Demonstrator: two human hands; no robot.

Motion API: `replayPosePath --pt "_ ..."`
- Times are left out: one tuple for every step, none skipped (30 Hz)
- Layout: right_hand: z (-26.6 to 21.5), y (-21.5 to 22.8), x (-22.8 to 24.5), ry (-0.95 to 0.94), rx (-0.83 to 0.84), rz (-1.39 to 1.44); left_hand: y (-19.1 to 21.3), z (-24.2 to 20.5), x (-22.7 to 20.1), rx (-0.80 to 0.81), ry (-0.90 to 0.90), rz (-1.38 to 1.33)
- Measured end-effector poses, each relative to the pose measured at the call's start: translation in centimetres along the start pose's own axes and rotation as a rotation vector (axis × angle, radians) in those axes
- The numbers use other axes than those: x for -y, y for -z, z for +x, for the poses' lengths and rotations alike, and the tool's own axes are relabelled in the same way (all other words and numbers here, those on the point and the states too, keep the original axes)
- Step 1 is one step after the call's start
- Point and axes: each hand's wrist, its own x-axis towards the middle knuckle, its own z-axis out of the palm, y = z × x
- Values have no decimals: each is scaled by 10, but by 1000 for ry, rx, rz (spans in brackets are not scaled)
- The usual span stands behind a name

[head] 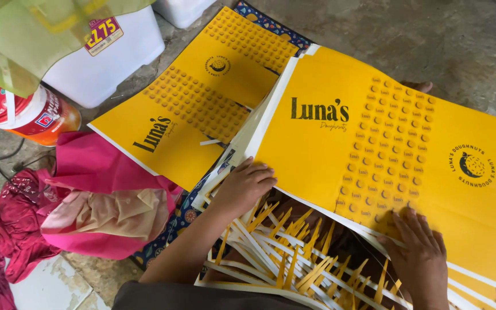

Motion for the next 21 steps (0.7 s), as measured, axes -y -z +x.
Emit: replayPosePath --pt "0 -3 -4 4 0 -1 1 2 -1 -3 3 0" --pt "0 -6 -9 25 -24 13 2 4 -1 -101 -27 55" --pt "-1 -9 -13 46 -47 27 3 6 -2 -198 -56 110" --pt "1 -8 -12 49 -49 24 7 9 -6 -203 -55 111" --pt "3 -8 -10 40 -77 26 11 13 -9 -304 -69 148" --pt "4 -7 -8 29 -106 27 15 17 -13 -404 -86 183" --pt "3 -6 -10 29 -108 23 15 21 -18 -408 -88 182" --pt "2 -5 -12 31 -68 81 15 26 -22 -506 -100 234" --pt "2 -4 -14 33 -28 139 16 30 -26 -604 -113 286" --pt "5 5 -6 35 -34 136 15 30 -34 -611 -115 288" --pt "8 14 2 -33 3 273 13 29 -42 -506 -130 211" --pt "9 24 9 -104 43 412 10 27 -52 -398 -144 132" --pt "10 21 8 -104 41 409 6 24 -71 -401 -145 131" --pt "12 18 8 -141 44 416 3 20 -89 -212 -218 44" --pt "14 15 7 -179 48 423 0 16 -108 -23 -288 -44" --pt "18 9 6 -180 47 422 -1 11 -122 -24 -290 -45" --pt "22 3 5 -173 42 379 -1 7 -137 132 -360 -171" --pt "27 -4 3 -164 37 335 -1 2 -152 285 -429 -297" --pt "29 -13 0 -163 36 332 3 4 -151 283 -430 -297" --pt "30 -23 -3 -123 23 233 6 6 -150 307 -376 -424" --pt "31 -33 -6 -82 9 134 10 7 -150 331 -321 -552"
